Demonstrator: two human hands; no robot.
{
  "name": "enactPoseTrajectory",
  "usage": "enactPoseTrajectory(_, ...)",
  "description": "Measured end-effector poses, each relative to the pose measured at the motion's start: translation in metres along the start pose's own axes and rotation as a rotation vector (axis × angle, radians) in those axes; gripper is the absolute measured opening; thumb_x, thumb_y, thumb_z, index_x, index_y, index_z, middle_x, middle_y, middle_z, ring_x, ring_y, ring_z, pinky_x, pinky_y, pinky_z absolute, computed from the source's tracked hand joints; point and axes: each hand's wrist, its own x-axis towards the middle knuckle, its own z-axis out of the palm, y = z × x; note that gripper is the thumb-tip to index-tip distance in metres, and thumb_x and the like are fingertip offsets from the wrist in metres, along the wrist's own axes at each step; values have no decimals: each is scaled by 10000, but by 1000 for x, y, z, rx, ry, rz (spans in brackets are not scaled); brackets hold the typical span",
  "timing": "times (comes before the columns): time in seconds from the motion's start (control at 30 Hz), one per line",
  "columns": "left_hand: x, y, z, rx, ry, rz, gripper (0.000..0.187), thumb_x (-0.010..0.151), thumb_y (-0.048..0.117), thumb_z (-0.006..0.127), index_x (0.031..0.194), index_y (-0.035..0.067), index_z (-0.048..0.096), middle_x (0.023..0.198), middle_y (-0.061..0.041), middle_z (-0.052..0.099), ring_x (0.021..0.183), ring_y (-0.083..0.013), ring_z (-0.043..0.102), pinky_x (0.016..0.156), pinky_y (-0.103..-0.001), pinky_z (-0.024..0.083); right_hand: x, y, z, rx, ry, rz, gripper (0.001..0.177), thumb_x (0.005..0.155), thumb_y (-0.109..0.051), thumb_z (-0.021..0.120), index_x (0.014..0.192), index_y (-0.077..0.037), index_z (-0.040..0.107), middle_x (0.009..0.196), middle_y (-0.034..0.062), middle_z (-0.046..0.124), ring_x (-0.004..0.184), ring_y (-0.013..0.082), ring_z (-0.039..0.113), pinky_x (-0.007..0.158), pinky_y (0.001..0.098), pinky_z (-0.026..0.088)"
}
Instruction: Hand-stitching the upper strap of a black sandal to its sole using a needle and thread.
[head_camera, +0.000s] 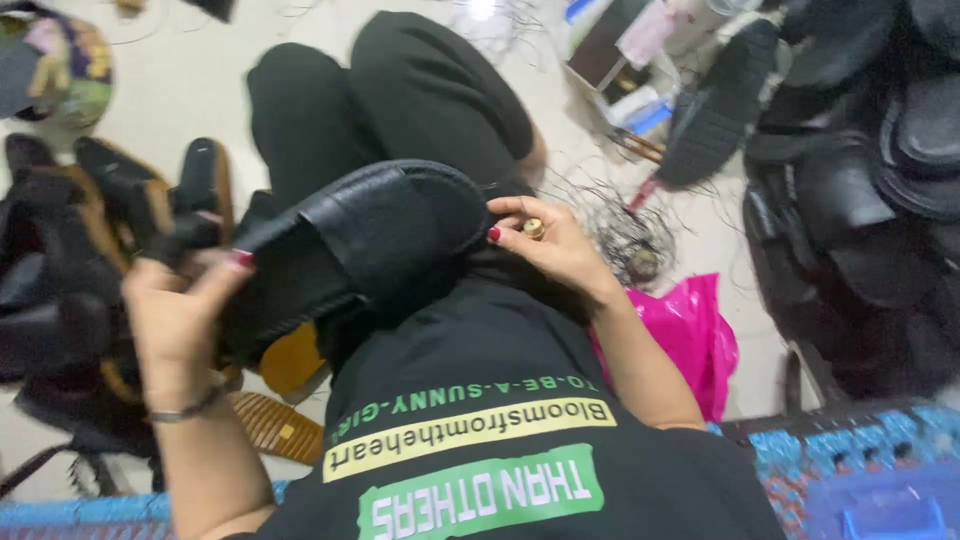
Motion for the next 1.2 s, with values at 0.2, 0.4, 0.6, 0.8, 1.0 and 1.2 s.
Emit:
enactPoseTrajectory(0.2,81,-22,31,-294,-172,403,553,1115,-190,496,1585,77,383,1563,-86,452,1458,-235,456,1321,-365,405,-5,101,-99,-61,478,18,388,910,14,578,1285,-86,568,878,10,617,649,48,491,536,176,357)
enactPoseTrajectory(0.4,76,-45,61,37,-161,435,307,1195,-205,646,1455,-179,484,1418,-295,573,1178,-323,576,1054,-374,488,-57,155,-196,-794,598,625,525,952,-136,456,1473,-81,473,1342,280,528,1189,435,551,1036,477,437)
enactPoseTrajectory(0.6,78,-65,57,131,-113,484,339,1242,-222,672,1483,-292,443,1420,-438,542,1145,-454,559,960,-457,486,-55,196,-210,-1163,267,1098,354,852,-376,524,881,-121,767,937,105,758,957,330,687,860,460,473)
enactPoseTrajectory(0.8,80,-18,72,127,-93,586,854,1024,-268,758,1613,40,222,1661,-229,289,1554,-406,341,1335,-454,265,-55,220,-203,-1098,250,1070,336,977,-244,529,1229,-397,690,1282,-70,688,1157,222,643,1010,502,494)
enactPoseTrajectory(1.0,76,-2,79,32,-110,529,805,1021,-184,742,1595,29,219,1573,-314,410,1405,-428,498,1227,-462,423,-46,244,-230,-1134,82,1163,543,725,6,588,1072,-389,727,1122,-91,748,1092,226,674,990,538,441)
enactPoseTrajectory(1.2,76,-5,77,80,-80,538,835,1004,-155,772,1598,48,222,1561,-301,413,1402,-431,504,1222,-471,433,-42,257,-252,-994,-1,1138,317,880,-141,544,1084,-83,780,1014,73,778,824,248,671,788,361,554)
